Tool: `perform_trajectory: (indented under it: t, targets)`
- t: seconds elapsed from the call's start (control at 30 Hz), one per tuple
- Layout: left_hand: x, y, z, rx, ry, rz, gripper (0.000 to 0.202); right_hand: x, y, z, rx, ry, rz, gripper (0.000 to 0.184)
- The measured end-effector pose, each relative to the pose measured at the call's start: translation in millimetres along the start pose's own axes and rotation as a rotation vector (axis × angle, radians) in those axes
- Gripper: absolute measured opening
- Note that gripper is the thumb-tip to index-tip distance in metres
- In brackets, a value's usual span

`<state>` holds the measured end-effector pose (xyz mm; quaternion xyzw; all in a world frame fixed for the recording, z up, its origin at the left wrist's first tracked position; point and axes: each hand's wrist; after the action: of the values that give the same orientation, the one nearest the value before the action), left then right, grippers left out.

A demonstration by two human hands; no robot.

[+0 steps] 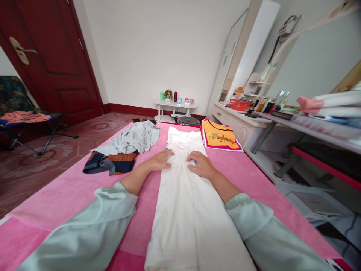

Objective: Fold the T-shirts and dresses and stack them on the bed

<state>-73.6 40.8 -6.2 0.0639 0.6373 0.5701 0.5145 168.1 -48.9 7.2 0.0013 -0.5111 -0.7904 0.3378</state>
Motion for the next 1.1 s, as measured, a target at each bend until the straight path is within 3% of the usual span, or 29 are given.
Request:
perform_trajectory:
  t: [0.13, 0.27, 0.4, 0.6, 0.7, 0.93, 1.0, 1.1]
  targets:
    - [0, 7.0, 0, 0.037, 0.011, -0.068, 0.066, -4, -3, -1, -0.023, -0.016, 0.033, 0.026]
    - [-8, 10.9, -3, 0.047, -0.061, -0.064, 0.066, -3, -2, -1, -0.018, 0.023, 0.077, 0.041]
    - [-11, 14.1, -4, 0.1, -0.012, -0.041, 0.05, -3, -3, -1, 0.031, 0.096, 0.105, 0.041]
    - [-14, 12.4, -2, 0.074, 0.054, 0.016, 0.016, -2, -2, 0, 0.044, 0.061, 0.123, 0.028]
    - [-19, 14.8, -5, 0.149, 0.041, 0.078, 0.036, 0, 0, 0, 0.061, 0.081, 0.097, 0.008]
    - [-32, 32.7, -11, 0.341, 0.067, 0.134, 0.054, -3, -5, 1, 0.072, 0.087, 0.049, 0.012]
    - [-43, 32.2, -17, 0.268, 0.084, 0.208, 0.052, -3, -6, 1, 0.083, 0.061, 0.055, 0.013]
    - [-64, 24.9, -34, 0.041, 0.026, 0.392, 0.037, 7, 2, -1, 0.138, 0.028, 0.063, 0.016]
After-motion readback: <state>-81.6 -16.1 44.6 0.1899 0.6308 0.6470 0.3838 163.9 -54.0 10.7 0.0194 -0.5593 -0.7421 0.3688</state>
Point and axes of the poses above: each hand's wrist, its own z-axis towards the middle knuckle, its own y-axis out of the back of the hand, x = y × z, and after that the axes turned 1 degree about z, right-handed
